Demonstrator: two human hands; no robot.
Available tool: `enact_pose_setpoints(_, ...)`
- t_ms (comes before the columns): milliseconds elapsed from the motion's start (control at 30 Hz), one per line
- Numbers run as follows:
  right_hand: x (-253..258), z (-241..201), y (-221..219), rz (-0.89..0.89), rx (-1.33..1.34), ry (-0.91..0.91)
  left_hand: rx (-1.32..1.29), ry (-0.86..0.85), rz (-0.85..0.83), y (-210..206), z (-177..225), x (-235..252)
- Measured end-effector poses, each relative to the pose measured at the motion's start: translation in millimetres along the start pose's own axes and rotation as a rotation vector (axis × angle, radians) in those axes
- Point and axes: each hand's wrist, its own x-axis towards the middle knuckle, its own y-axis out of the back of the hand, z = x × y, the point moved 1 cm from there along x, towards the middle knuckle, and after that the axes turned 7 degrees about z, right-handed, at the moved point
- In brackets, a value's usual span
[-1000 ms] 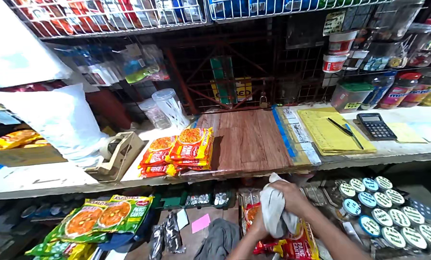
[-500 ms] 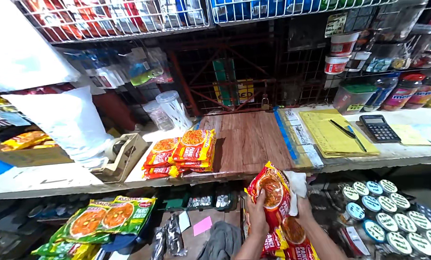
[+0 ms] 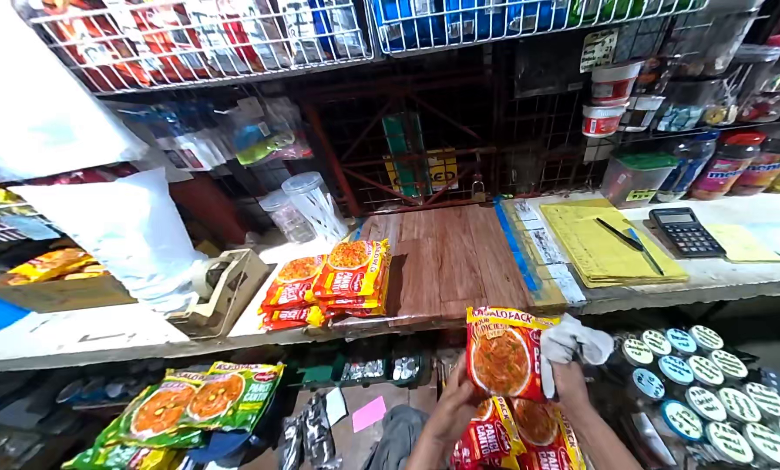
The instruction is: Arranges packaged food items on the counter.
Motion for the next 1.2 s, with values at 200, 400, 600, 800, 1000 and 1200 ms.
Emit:
enact_pose_setpoints(200, -12, -1, 22, -0.144, -0.446, 0.368, 0.311, 0.111, 0.130, -16, 20, 0)
enact_pose_setpoints(400, 1, 4, 14, -0.044, -0.094, 0.094, 0.239, 0.129, 0.186, -24, 7, -7)
enact_pose_setpoints(600, 44, 12, 42, -0.036, 0.182, -0.073, 0.094, 0.117, 0.451, -24, -10, -8)
enact_pose_setpoints(800, 14, 39, 76, -0.239, 0.027, -0.335, -0.024, 0.198, 0.678, -48, -48, 15)
enact_pose_setpoints(1000, 34, 90, 101, -0.145, 0.109, -0.321, 0.494, 0.509, 0.039, -44, -85, -7)
enact_pose_setpoints(1200, 52, 133, 139, -0.229, -0.446, -0.231, 0.481, 0.429, 0.385, 5, -67, -6)
